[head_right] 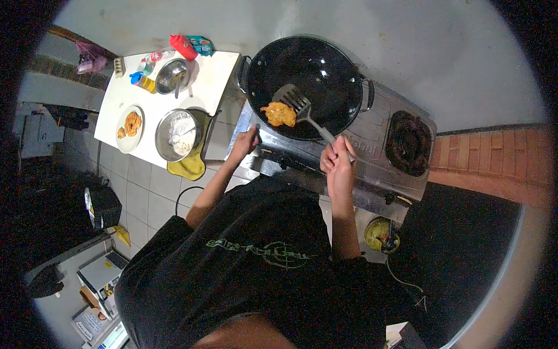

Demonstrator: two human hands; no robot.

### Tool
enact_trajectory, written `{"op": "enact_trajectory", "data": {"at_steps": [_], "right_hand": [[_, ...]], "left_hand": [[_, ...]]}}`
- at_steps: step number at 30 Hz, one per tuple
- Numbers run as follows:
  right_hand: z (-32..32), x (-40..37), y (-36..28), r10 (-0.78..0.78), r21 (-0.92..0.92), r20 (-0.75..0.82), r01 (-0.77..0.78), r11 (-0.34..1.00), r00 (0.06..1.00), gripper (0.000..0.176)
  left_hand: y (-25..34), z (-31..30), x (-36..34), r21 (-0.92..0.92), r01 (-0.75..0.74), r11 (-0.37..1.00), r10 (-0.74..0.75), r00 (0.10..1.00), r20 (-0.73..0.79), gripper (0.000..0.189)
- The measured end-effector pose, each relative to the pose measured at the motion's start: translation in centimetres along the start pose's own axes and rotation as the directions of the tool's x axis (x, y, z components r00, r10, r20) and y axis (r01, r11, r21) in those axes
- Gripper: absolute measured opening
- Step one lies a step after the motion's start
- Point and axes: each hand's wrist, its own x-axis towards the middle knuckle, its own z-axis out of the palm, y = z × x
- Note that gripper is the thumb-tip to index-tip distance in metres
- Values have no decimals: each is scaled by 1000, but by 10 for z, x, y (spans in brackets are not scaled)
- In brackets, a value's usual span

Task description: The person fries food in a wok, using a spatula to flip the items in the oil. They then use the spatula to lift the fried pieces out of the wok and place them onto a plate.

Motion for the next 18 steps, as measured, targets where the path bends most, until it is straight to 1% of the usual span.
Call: {"op": "enact_trajectory", "data": {"at_steps": [1,3,7,9,10,12,16,18], "right_hand": [[-1,0,3,0,0,0,0,1000,1000,34],[-4,1,10,-16,-74,20,17,997,1000,34],[-7,-4,17,-19,-41,33,20,999,999,34],[-7,-10,19,-67,-78,53,71,994,996,34],[-8,-12,21,-69,-78,52,73,994,996,34],[-10,-15,27,-121,-81,66,127,989,990,35],[-17,-18,35,-136,-57,25,137,989,990,35],[-18,-19,36,-162,-58,52,165,985,985,34]], "left_hand": [[-2,-1,1,0,-1,1000,1,1000,0,67],[-4,-2,3,7,-19,1000,19,1000,18,67],[-6,-2,3,21,-4,1000,4,1000,-2,67],[-8,-1,5,7,-8,1000,8,1000,1,67],[-9,0,6,8,-9,1000,9,1000,3,67],[-9,-1,6,38,2,999,-1,1000,-19,67],[-6,-1,3,12,-7,1000,6,1000,14,67],[-3,1,3,42,-13,999,14,1000,-26,67]]}}
